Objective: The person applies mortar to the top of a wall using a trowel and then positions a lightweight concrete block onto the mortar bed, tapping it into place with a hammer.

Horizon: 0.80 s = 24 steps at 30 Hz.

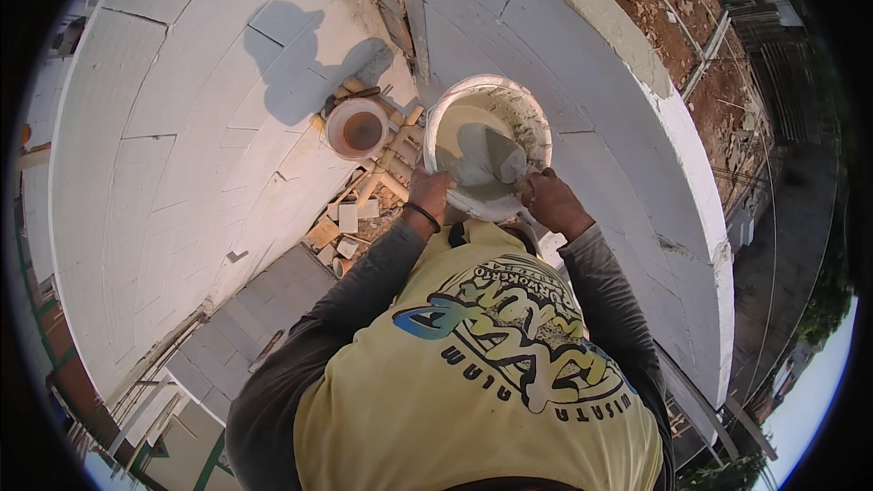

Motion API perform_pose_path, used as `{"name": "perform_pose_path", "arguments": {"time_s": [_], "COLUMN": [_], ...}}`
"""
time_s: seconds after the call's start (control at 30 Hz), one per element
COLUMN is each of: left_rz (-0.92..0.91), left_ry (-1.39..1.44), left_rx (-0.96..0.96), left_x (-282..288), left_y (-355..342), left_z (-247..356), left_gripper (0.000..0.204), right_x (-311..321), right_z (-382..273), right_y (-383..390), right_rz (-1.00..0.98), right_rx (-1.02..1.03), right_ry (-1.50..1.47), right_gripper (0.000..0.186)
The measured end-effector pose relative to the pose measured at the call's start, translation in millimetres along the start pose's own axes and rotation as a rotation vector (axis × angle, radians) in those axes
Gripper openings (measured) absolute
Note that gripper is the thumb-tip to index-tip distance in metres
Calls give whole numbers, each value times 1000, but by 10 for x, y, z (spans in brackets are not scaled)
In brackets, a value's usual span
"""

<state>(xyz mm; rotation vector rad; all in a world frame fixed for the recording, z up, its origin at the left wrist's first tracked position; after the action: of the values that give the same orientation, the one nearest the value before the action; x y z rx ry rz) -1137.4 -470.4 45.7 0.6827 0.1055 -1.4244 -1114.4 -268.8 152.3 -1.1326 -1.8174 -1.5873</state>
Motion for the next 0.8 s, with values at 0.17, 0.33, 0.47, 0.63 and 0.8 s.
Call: {"name": "perform_pose_path", "arguments": {"time_s": [0.17, 0.33, 0.47, 0.63, 0.8], "left_rz": [232, 470, 552, 537, 546], "left_ry": [-34, 50, 81, 81, 21], "left_rx": [124, 125, 178, 182, 287], "left_x": [589, 1617, 2432, 3191, 4218], "left_y": [-85, -323, -713, -1283, -1508], "left_z": [-617, -1915, -2918, -4007, -4739], "left_gripper": [41, 38, 19, 15, 21], "right_x": [-539, -1222, -2032, -3022, -3751], "right_z": [622, 1220, 1559, 2144, 2706], "right_y": [-218, -702, -916, -559, -368], "right_rz": [-24, 108, -62, -198, -321], "right_rx": [-193, -351, -414, -519, -721], "right_ry": [-214, -483, -556, -568, -651], "right_gripper": [46, 51, 45, 43, 43]}}
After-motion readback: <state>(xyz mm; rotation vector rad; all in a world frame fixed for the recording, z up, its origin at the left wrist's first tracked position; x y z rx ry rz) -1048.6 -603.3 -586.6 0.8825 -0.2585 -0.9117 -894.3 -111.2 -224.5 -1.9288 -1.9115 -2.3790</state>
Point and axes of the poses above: each hand's wrist, its own y-axis away from the middle knuckle, its own x-axis out of the back of the hand, z = x × y, the point moved 10 cm from there along -y, towards the middle knuckle, and after that the axes turned 15 degrees about -x, right-handed, at the moved point
